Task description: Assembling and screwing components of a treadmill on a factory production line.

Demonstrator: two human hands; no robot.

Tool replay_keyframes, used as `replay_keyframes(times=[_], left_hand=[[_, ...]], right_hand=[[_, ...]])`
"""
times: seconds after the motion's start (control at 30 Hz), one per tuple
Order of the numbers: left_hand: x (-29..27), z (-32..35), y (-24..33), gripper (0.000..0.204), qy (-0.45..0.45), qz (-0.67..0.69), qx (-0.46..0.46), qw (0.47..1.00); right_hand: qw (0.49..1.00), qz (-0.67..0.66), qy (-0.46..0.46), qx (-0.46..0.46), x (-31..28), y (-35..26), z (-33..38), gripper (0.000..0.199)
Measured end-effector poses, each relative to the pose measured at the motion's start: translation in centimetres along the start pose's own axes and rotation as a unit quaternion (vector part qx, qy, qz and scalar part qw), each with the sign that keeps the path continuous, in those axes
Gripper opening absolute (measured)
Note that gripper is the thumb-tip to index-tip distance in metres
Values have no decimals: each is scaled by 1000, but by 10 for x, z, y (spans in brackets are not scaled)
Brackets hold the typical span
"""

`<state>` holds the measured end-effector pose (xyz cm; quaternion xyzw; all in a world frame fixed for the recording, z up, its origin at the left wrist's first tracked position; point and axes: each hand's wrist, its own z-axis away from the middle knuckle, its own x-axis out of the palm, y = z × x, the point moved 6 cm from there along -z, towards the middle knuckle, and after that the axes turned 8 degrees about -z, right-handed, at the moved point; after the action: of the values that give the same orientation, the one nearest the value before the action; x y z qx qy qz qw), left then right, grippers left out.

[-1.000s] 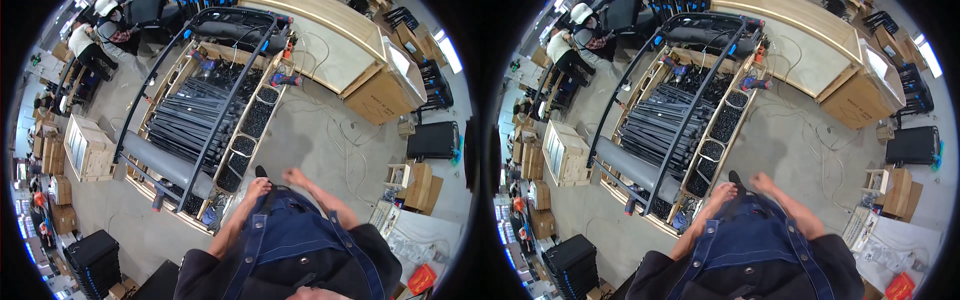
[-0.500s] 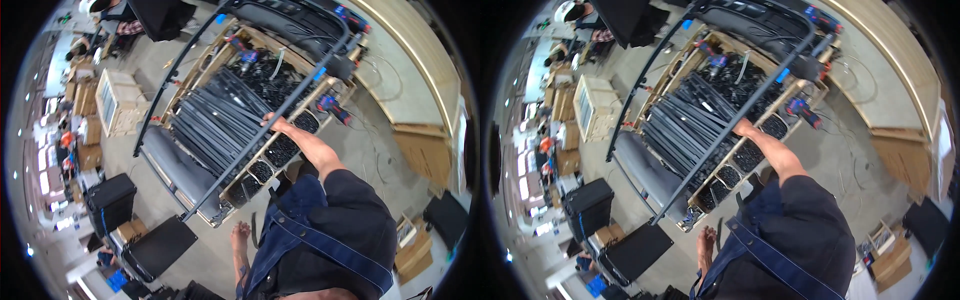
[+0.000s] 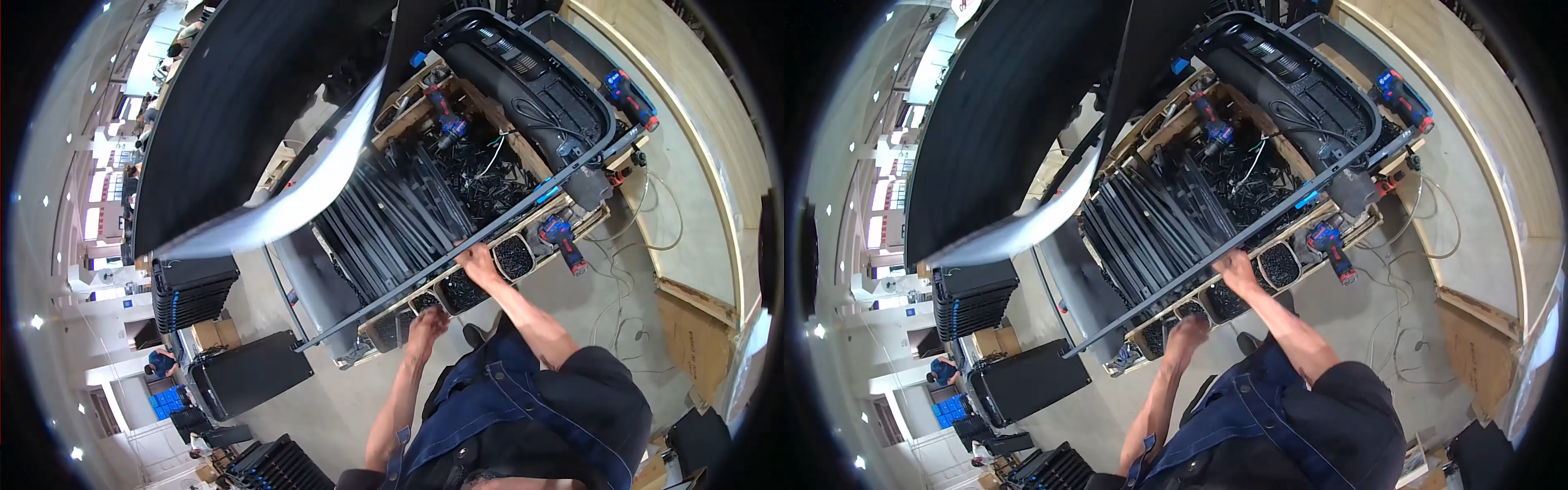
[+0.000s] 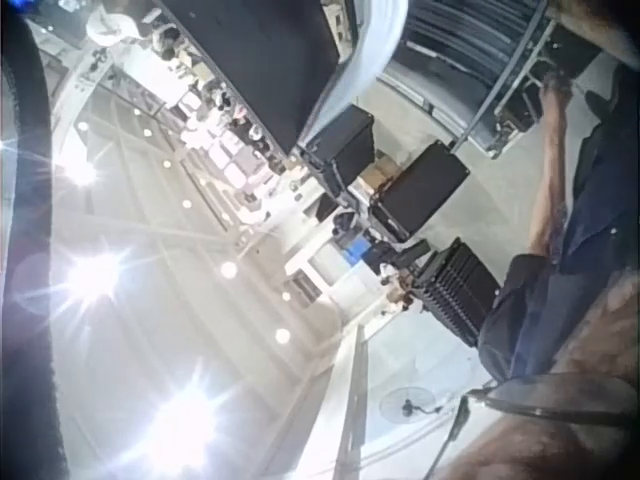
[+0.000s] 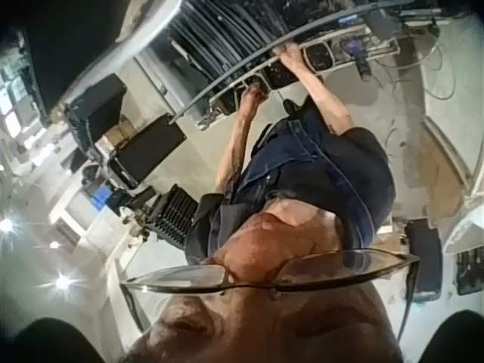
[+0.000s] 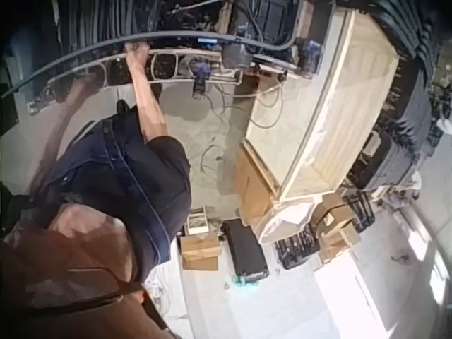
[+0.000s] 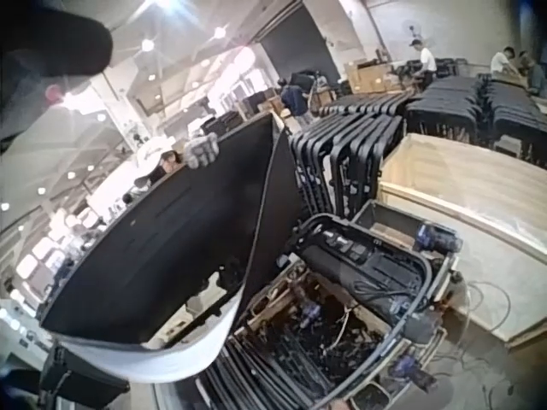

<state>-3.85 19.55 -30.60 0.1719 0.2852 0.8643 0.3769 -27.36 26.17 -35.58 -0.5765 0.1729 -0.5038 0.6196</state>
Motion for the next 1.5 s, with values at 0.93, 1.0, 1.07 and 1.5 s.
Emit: replay_keyframes(times=[0.93, 1.0, 1.07, 1.5], left_hand=[[118, 89, 37, 19, -235, 139, 57, 960], [112, 106, 51, 23, -182, 125, 84, 972], [103, 122, 87, 23, -151, 105, 129, 975], [-72, 106, 288, 66, 66, -11, 333, 940]], right_hand=[[897, 134, -307, 289, -113, -184, 299, 30], [904, 163, -285, 275, -115, -192, 291, 31], [875, 245, -214, 357, -116, -217, 294, 35], [938, 290, -185, -43, 152, -200, 75, 50]])
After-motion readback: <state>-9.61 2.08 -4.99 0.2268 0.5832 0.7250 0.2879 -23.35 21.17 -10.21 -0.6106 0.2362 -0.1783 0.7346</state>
